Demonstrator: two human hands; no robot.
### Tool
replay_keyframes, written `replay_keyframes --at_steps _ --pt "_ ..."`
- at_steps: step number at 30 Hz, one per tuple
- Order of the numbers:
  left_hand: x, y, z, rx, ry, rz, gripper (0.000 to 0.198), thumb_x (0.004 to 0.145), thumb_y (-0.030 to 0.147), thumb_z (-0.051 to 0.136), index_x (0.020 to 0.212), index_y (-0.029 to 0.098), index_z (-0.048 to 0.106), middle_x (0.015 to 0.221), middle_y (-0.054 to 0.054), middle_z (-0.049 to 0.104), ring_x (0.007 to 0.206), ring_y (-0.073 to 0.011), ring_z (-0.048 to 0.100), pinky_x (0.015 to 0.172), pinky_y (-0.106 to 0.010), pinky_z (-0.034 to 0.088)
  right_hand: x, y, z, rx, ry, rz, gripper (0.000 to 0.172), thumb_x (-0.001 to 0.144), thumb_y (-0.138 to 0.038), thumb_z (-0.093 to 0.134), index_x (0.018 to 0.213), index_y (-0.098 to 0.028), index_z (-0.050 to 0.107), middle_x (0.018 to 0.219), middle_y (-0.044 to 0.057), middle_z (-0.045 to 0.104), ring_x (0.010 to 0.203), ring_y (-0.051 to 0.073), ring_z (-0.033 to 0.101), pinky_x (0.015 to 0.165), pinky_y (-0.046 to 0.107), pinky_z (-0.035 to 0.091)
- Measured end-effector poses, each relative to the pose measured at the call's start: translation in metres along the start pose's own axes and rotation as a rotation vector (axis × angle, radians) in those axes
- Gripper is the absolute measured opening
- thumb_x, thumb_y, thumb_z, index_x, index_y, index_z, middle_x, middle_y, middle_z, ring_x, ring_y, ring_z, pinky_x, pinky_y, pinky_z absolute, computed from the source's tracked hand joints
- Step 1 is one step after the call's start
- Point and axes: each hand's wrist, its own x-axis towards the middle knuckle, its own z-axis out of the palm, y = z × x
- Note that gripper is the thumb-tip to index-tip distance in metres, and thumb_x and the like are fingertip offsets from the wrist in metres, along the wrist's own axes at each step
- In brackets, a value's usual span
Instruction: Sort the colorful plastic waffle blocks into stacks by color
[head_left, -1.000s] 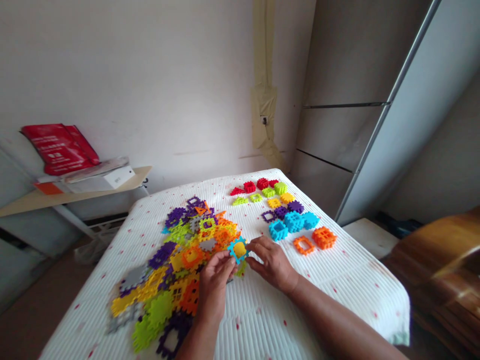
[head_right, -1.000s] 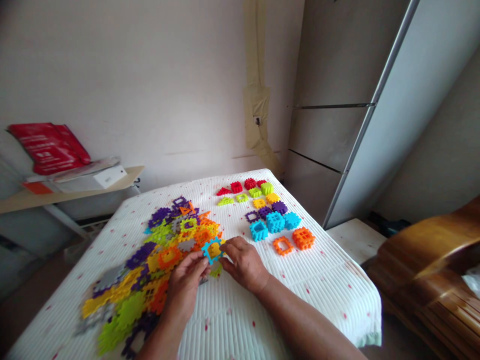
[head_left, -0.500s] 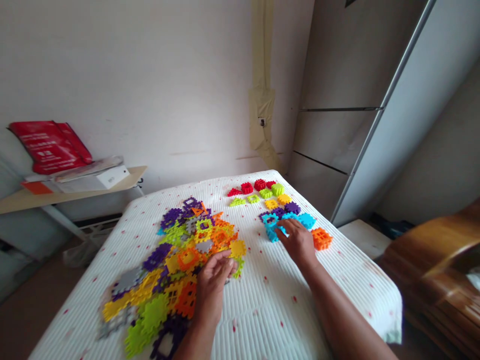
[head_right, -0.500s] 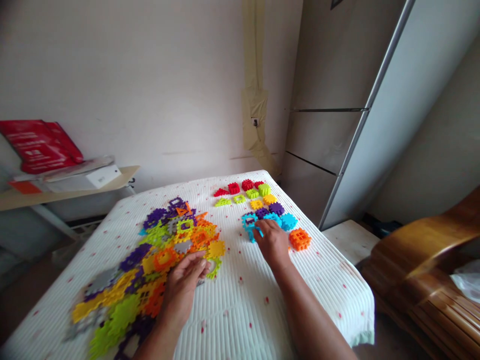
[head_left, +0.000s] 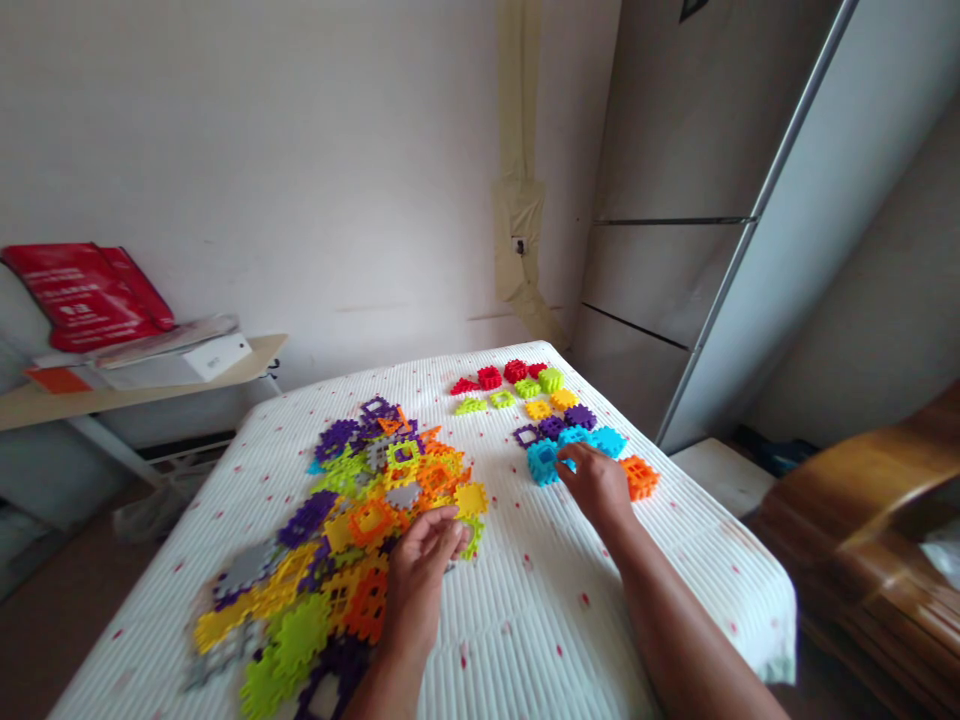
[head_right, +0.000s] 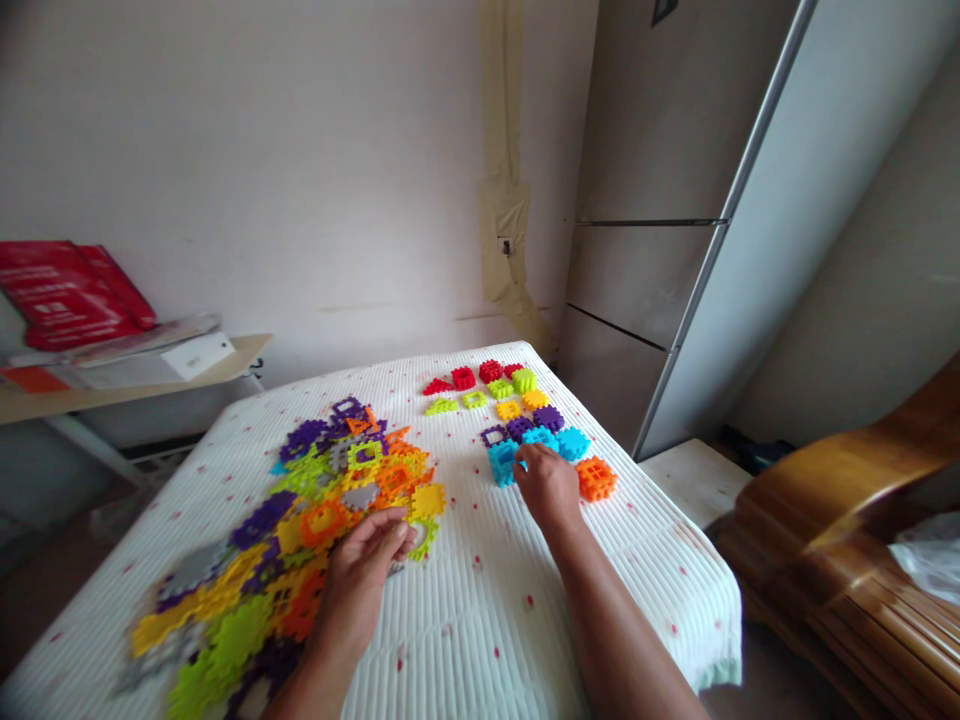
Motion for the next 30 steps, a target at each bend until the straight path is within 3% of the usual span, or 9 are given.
replay_keyframes --at_steps 10,30 --pt "-0.0009 -0.001 0.0019 -0.027 0.02 0.004 0.038 0.056 0.04 0.078 0.082 0.015 0.066 0.06 -0.001 0.066 0.055 -0.0099 0.055 0.057 -0.02 0.04 0.0007 -0.0054 -0.0039 -0.002 -0.109 0.057 0.015 0.082 -0.017 0.055 0.087 -0.022 0.068 0.092 0.001 0.07 0.081 0.014 0.064 0.061 0.02 0.038" --pt "-0.0013 -0.0012 0.0021 0.013 0.044 0.003 0.039 0.054 0.043 0.076 0.081 0.016 0.066 0.061 -0.002 0.066 0.056 -0.0115 0.056 0.057 -0.022 0.041 0.0003 -0.0078 -0.005 -0.007 -0.134 0.074 0.017 0.08 -0.014 0.053 0.088 -0.02 0.067 0.096 0.002 0.069 0.08 0.014 0.064 0.062 0.022 0.039"
